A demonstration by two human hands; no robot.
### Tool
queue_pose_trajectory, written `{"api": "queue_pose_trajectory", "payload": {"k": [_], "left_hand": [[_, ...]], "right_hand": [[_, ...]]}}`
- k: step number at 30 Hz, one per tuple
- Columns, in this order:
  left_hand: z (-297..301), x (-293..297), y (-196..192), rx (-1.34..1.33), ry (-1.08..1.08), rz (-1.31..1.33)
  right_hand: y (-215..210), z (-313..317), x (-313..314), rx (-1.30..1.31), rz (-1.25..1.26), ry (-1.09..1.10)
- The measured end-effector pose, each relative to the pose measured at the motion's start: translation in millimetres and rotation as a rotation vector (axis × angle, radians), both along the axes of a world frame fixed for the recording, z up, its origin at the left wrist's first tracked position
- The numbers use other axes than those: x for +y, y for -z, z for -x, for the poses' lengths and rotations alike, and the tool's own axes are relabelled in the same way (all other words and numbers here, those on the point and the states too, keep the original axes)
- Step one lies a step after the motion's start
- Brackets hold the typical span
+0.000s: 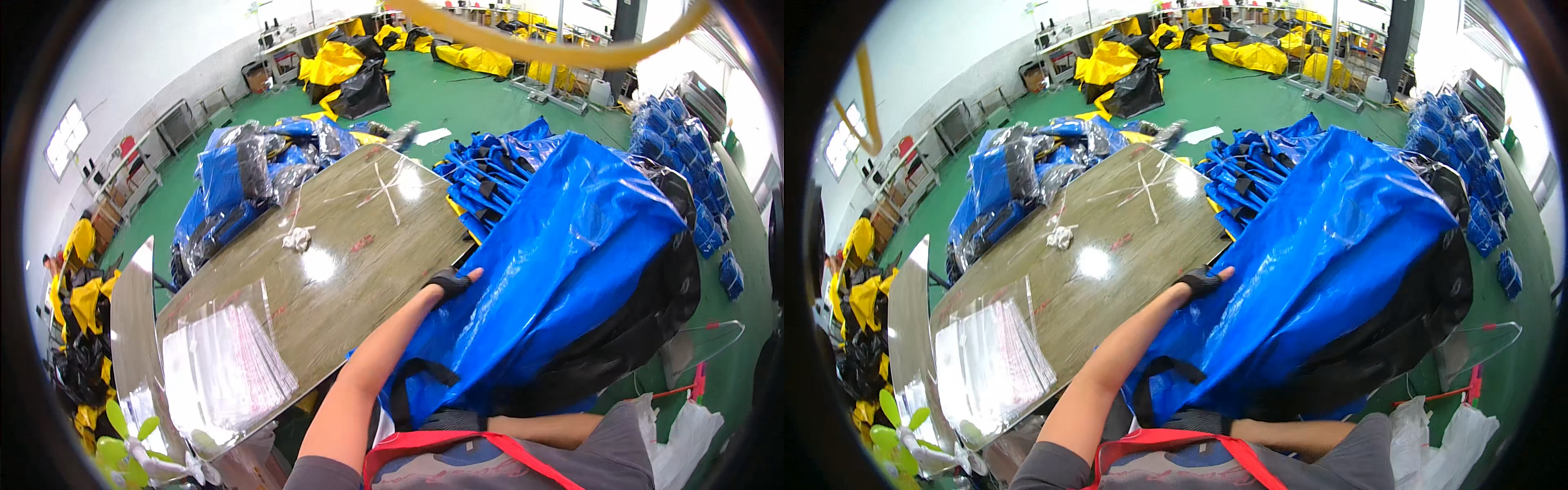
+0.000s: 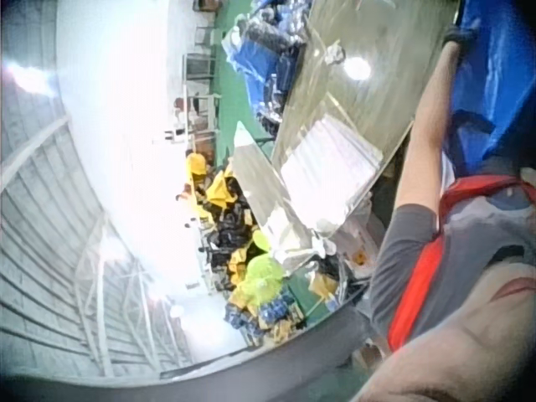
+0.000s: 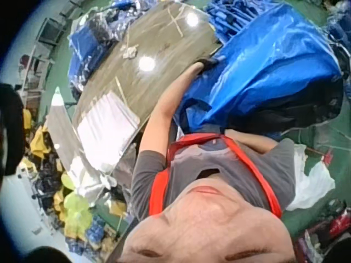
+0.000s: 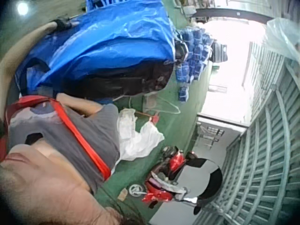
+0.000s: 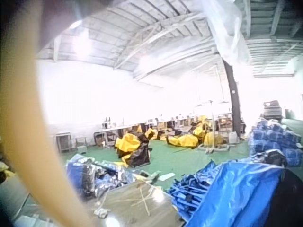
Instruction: The person folds blue and black tarps and places them into clear plastic bags on a table. The person repeats this process for multiple tarps, stacking the packaged items on the table.
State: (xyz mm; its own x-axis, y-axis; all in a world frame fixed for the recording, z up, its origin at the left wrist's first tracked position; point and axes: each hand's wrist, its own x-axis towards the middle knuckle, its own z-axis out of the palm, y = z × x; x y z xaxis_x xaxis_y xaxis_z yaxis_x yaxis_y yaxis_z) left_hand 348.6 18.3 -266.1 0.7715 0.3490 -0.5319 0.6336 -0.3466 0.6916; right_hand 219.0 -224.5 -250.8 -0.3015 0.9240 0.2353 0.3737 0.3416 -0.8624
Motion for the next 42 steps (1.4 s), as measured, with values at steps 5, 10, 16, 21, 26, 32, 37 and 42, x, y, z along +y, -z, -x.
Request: {"api": "queue_pose_trajectory", "payload": {"k": [5, 10, 16, 21, 26, 32, 37, 42], "left_hand": [[41.8, 15.3, -41.3, -0.347, -0.057, 0.154], [215.4, 54.8, -157.1, -0.665, -0.321, -0.513], [452.1, 81.4, -143.2, -0.666, -1.084, -0.588], [590.4, 104.2, -24.3, -0.474, -1.283, -0.932], [614.9, 85.2, 70.0, -0.289, -1.464, -0.619], [642.4, 119.7, 82.7, 0.167, -1.201, -0.610], [567.4, 220.7, 29.4, -0.093, -1.133, -0.176], [529.3, 290.3, 28.1, -0.023, -1.357, -0.119]], "right_hand": [[27.3, 38.3, 37.5, -0.151, 0.048, -0.381], [-33.6, 41.7, 64.6, -0.403, -0.722, -0.081], [-118.4, -41.7, 193.2, -0.929, -0.385, 0.557], [79.6, -210.2, 252.6, -0.629, 0.091, 0.731], [64.3, -218.0, 247.1, -0.498, 0.100, 0.688], [-49.2, -216.2, 226.0, -0.340, 0.346, 0.239], [-71.6, -258.4, 280.2, -0.787, -0.060, 1.071], [-7.1, -273.2, 336.0, -0.863, 0.411, 0.938]]}}
